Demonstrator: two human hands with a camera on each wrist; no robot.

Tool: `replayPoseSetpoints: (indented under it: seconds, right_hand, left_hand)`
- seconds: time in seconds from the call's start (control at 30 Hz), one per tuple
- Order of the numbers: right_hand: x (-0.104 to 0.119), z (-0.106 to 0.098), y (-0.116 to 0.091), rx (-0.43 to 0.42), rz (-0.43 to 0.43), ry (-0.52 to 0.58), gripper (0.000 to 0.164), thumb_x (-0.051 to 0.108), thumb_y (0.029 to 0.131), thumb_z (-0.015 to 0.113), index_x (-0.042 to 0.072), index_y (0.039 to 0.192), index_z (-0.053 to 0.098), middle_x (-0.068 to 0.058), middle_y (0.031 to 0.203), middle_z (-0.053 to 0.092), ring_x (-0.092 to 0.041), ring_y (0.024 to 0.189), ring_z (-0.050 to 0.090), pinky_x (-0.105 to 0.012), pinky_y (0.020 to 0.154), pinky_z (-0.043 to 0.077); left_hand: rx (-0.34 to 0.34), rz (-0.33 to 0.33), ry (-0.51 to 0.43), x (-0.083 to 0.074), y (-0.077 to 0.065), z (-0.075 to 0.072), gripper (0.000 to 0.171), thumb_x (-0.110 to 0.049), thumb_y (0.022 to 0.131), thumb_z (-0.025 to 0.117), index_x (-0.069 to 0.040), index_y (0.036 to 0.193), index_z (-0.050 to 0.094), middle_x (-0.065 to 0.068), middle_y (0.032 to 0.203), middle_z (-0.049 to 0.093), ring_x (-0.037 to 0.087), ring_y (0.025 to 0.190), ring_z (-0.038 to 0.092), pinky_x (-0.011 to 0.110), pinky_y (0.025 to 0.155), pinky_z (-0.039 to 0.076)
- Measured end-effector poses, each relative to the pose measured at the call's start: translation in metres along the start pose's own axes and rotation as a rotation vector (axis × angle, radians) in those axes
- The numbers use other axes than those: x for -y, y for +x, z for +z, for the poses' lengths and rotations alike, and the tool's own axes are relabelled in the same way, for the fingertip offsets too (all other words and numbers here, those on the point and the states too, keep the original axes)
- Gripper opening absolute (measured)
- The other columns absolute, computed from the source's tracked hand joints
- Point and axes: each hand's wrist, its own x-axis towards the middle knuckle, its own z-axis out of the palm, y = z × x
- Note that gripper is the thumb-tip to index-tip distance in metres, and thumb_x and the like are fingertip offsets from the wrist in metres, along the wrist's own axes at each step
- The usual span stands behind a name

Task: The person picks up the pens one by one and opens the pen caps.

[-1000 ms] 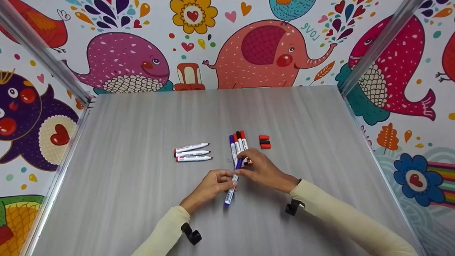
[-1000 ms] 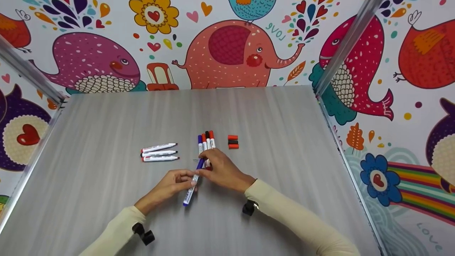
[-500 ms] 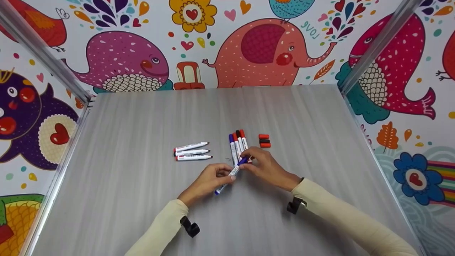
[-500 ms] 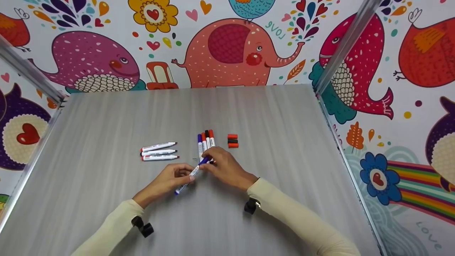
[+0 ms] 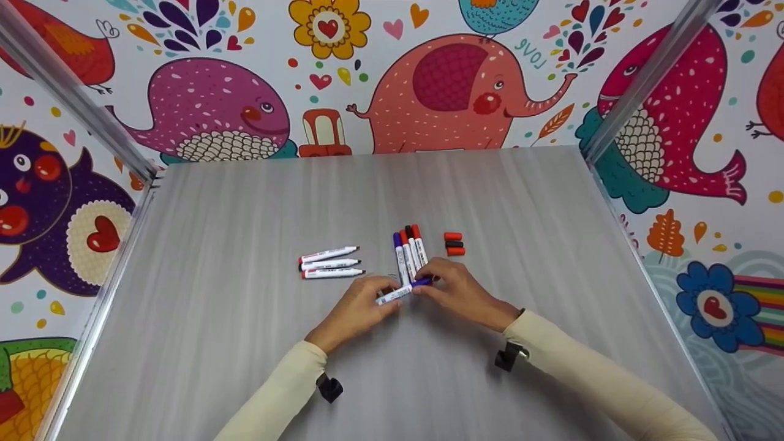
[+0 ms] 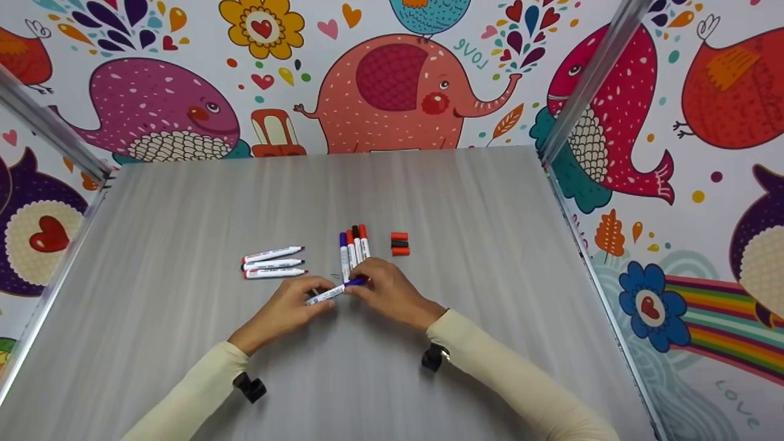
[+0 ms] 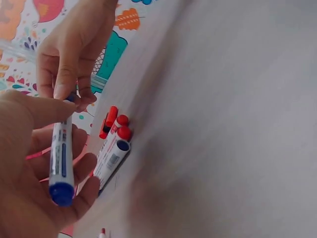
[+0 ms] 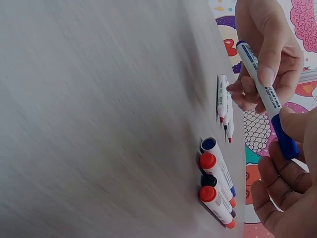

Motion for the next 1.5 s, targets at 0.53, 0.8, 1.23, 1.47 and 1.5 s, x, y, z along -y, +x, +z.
replayPoseSetpoints:
  seconds: [0.53,0.8,1.23,1.47,1.5]
  right_hand:
    - [-0.005,0.006,-0.005,0.094,-0.013,0.015,0.020,0.013,0.104,0.077,0.011,0.124,0.076,-0.002,0.120,0.073,-0.015,0.104,0.068,-0.035,0.092,0.060]
    - [-0.003,0.008,-0.005,0.118,-0.024,-0.012,0.020,0.012,0.106,0.074,0.008,0.125,0.076,-0.004,0.120,0.074,-0.015,0.103,0.068,-0.034,0.091,0.060]
    - [0.001,0.007,-0.005,0.136,0.036,0.046,0.015,0.011,0.108,0.071,0.010,0.123,0.076,-0.002,0.118,0.073,-0.014,0.099,0.064,-0.030,0.088,0.058]
    - [0.002,0.007,-0.004,0.146,0.059,0.061,0.014,0.012,0.109,0.070,0.010,0.121,0.077,-0.001,0.114,0.073,-0.013,0.096,0.064,-0.029,0.085,0.055]
    - [0.002,0.007,-0.005,0.152,0.062,0.063,0.014,0.012,0.109,0.070,0.010,0.121,0.077,-0.001,0.113,0.074,-0.013,0.095,0.064,-0.029,0.085,0.055]
  left_hand:
    - [-0.120,0.228,0.376,0.003,-0.002,0.008,0.016,-0.011,0.098,0.084,-0.008,0.114,0.080,0.002,0.101,0.076,0.020,0.096,0.063,0.038,0.084,0.055]
    - [-0.156,0.318,0.549,0.008,-0.003,0.011,0.021,-0.015,0.096,0.087,-0.011,0.115,0.079,0.000,0.100,0.071,0.020,0.098,0.061,0.039,0.084,0.053]
    - [-0.124,0.326,0.565,0.001,0.001,0.012,0.021,-0.017,0.098,0.085,-0.013,0.118,0.081,-0.001,0.104,0.078,0.019,0.098,0.062,0.035,0.081,0.050]
    - [-0.100,0.324,0.506,-0.001,0.002,0.011,0.019,-0.015,0.097,0.086,-0.012,0.116,0.083,-0.002,0.100,0.079,0.018,0.095,0.063,0.037,0.080,0.050]
    - [-0.098,0.324,0.499,-0.001,0.002,0.010,0.019,-0.015,0.097,0.087,-0.012,0.116,0.083,-0.002,0.099,0.079,0.018,0.095,0.063,0.037,0.080,0.050]
